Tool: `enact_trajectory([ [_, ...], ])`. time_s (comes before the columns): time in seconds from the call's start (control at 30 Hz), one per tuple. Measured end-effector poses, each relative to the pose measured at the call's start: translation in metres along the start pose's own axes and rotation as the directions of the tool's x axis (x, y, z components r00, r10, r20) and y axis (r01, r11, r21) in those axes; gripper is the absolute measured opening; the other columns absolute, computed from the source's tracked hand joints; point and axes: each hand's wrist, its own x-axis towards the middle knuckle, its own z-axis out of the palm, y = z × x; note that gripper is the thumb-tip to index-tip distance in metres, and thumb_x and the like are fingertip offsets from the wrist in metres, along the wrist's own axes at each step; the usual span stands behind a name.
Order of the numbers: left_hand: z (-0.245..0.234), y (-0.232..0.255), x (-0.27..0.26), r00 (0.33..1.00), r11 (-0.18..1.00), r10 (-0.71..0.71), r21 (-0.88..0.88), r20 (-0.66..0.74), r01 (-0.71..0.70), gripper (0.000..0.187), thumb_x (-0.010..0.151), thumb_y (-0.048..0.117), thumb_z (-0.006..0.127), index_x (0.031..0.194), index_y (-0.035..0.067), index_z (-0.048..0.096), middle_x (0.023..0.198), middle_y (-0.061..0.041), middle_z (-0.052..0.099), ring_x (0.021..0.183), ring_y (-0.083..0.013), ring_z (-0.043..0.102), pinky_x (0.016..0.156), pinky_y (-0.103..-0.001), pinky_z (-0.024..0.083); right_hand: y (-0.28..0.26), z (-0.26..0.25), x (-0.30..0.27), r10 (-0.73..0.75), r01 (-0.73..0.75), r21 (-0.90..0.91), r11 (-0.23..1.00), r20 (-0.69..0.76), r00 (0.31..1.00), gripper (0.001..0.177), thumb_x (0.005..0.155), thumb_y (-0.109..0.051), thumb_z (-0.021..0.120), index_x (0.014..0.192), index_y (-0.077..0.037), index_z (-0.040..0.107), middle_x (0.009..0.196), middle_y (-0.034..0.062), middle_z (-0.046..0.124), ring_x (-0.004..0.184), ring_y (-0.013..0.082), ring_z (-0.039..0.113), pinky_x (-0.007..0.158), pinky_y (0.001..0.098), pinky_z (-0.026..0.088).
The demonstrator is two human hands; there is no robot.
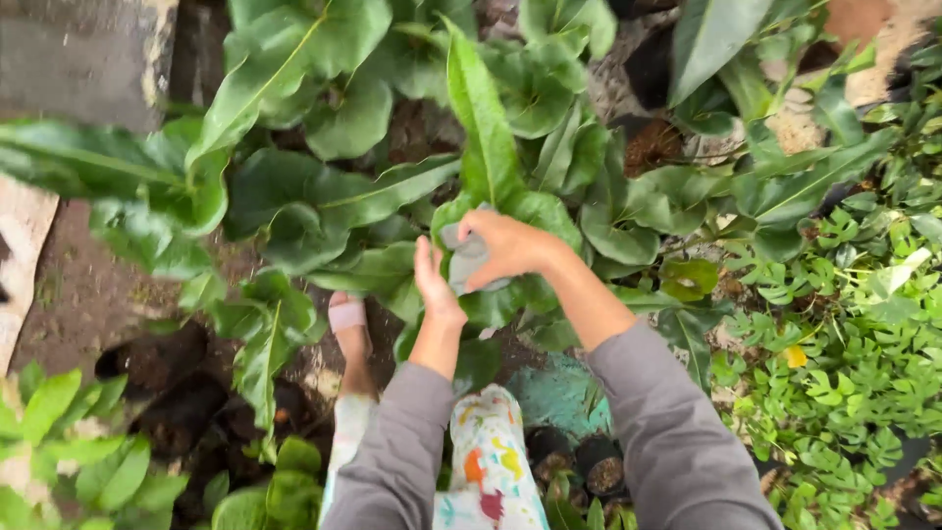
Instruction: Wiping dust and dirt off the leaves of various plants in a nursery using a cloth.
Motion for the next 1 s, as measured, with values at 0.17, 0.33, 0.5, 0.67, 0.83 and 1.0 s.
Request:
enact_trajectory([
  [0.17, 0.029, 0.022, -0.033, 0.910, 0.954, -0.124, -0.204, 0.396, 0.219, 0.066, 0.099, 0.066, 0.043, 0.145, 0.021, 0.056, 0.148, -0.013, 0.054, 0.134, -0.0301, 0.053, 0.117, -0.049, 0.037, 0.036, 0.007, 0.037, -0.141, 0.089, -0.142, 0.986, -0.417, 0.898, 0.052, 0.076, -0.024, 0.085, 0.115, -0.013, 0.051, 0.122, 0.0131, 0.053, 0.122, 0.0399, 0.057, 0.098, 0.0494, 0.050],
  [0.33, 0.011, 0.009, -0.023, 0.899, 0.935, -0.126, -0.252, 0.419, 0.248, 0.072, 0.099, 0.068, 0.043, 0.148, 0.017, 0.053, 0.148, -0.012, 0.053, 0.134, -0.0300, 0.051, 0.116, -0.048, 0.039, 0.000, 0.001, 0.028, -0.062, 0.012, -0.127, 0.992, -0.403, 0.913, 0.044, 0.082, -0.027, 0.078, 0.118, -0.015, 0.055, 0.118, 0.0140, 0.056, 0.115, 0.0381, 0.062, 0.097, 0.0484, 0.051],
  [0.5, 0.010, 0.012, -0.022, 0.911, 0.861, -0.184, -0.386, 0.370, 0.330, 0.087, 0.088, 0.082, 0.047, 0.148, 0.019, 0.053, 0.152, -0.013, 0.050, 0.134, -0.0348, 0.051, 0.117, -0.052, 0.036, -0.054, 0.022, 0.000, -0.004, -0.025, -0.326, 0.945, -0.090, 0.996, 0.047, 0.080, -0.013, 0.071, 0.126, -0.008, 0.065, 0.122, 0.0222, 0.066, 0.116, 0.0431, 0.064, 0.103, 0.0526, 0.049],
  [0.67, -0.042, -0.013, 0.012, 0.937, 0.868, -0.215, -0.386, 0.277, 0.313, 0.082, 0.083, 0.082, 0.054, 0.135, 0.020, 0.064, 0.131, -0.014, 0.067, 0.114, -0.0313, 0.066, 0.104, -0.045, 0.051, -0.062, 0.046, -0.022, 0.077, -0.067, -0.788, 0.612, -0.026, 0.997, 0.064, 0.080, 0.000, 0.062, 0.142, -0.015, 0.054, 0.096, 0.0102, 0.072, 0.083, 0.0301, 0.066, 0.105, 0.0575, 0.020],
  [0.83, -0.063, -0.031, 0.044, 0.936, 0.884, -0.184, -0.366, 0.299, 0.291, 0.075, 0.092, 0.070, 0.056, 0.136, 0.009, 0.063, 0.135, -0.019, 0.063, 0.120, -0.0349, 0.063, 0.108, -0.049, 0.049, 0.000, 0.072, -0.041, -0.554, -0.062, -0.919, 0.389, -0.287, 0.781, 0.020, 0.073, -0.001, 0.073, 0.080, -0.017, 0.065, 0.072, 0.0056, 0.064, 0.057, 0.0224, 0.057, 0.098, 0.0567, 0.032],
  [1.0, -0.079, -0.055, 0.093, 0.941, 0.883, -0.134, -0.394, 0.311, 0.256, 0.071, 0.096, 0.063, 0.055, 0.135, 0.005, 0.064, 0.138, -0.021, 0.061, 0.125, -0.0355, 0.060, 0.111, -0.053, 0.045, 0.005, 0.082, -0.045, -0.706, -0.068, -0.937, 0.344, -0.305, 0.639, 0.017, 0.072, -0.005, 0.075, 0.077, -0.016, 0.063, 0.070, 0.0078, 0.061, 0.058, 0.0252, 0.056, 0.094, 0.0566, 0.038],
])
